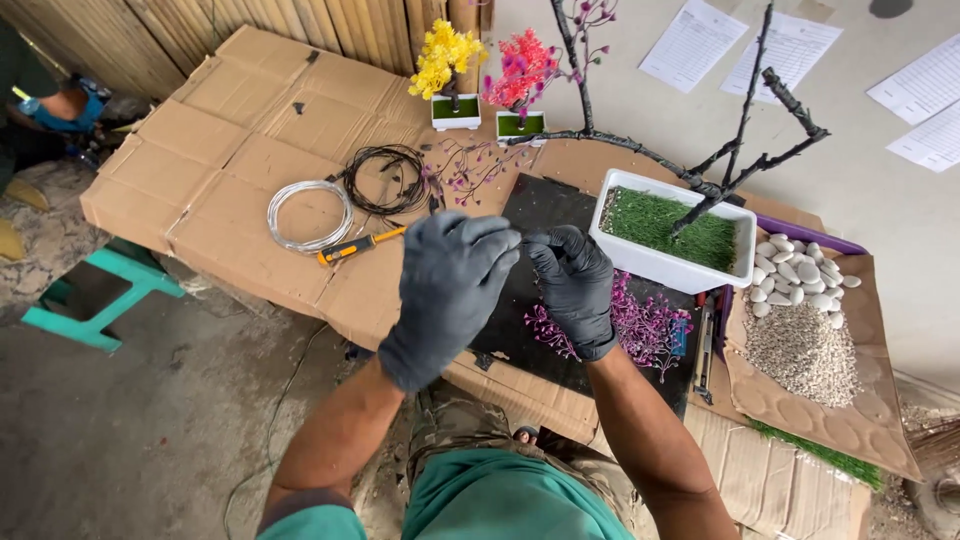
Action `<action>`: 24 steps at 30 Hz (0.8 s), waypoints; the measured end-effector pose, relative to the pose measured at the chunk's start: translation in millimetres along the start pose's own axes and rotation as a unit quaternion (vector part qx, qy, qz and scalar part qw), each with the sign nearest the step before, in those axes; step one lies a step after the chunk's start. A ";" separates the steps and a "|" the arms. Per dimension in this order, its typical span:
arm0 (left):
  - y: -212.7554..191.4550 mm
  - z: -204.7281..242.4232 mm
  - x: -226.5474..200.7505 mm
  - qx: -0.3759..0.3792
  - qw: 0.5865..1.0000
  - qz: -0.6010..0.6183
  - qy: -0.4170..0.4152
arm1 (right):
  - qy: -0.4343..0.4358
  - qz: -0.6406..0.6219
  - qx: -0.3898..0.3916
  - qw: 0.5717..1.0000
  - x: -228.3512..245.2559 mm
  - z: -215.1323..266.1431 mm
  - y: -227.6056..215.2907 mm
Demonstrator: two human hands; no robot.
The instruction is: The person assembles artificial plants by attaching purple flower clusters to a black branch structure. They pick up the flowers, position them on the branches, and secure them using wire. The work is performed on a cardboard-covered table with other crafting materials nearby.
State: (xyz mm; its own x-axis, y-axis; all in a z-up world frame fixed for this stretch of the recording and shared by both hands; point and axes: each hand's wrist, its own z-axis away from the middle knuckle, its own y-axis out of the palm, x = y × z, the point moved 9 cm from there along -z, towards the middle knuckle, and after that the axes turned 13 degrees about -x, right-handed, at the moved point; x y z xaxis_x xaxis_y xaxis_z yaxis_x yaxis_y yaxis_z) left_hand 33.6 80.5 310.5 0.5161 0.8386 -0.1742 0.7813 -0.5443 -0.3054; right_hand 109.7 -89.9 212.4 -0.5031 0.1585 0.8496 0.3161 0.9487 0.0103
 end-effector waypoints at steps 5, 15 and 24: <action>24.6 15.1 13.3 0.031 0.999 0.037 -0.002 | 0.004 0.006 -0.021 1.000 11.4 8.8 -3.3; 30.3 2.6 19.1 0.027 0.994 0.090 -0.057 | 0.092 -0.081 -0.051 0.991 -18.6 4.8 5.7; 57.1 -17.3 41.6 0.068 0.983 0.137 -0.103 | 0.144 -0.120 -0.066 0.980 -22.3 -18.5 16.3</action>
State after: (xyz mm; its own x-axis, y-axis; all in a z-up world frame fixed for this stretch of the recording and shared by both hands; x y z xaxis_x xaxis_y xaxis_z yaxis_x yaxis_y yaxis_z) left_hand 105.7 84.0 302.1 0.6073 0.6555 -0.4489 0.5622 -0.7538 -0.3401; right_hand 141.0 -83.1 203.3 -0.3344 -0.1665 0.9276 0.3277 0.9023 0.2801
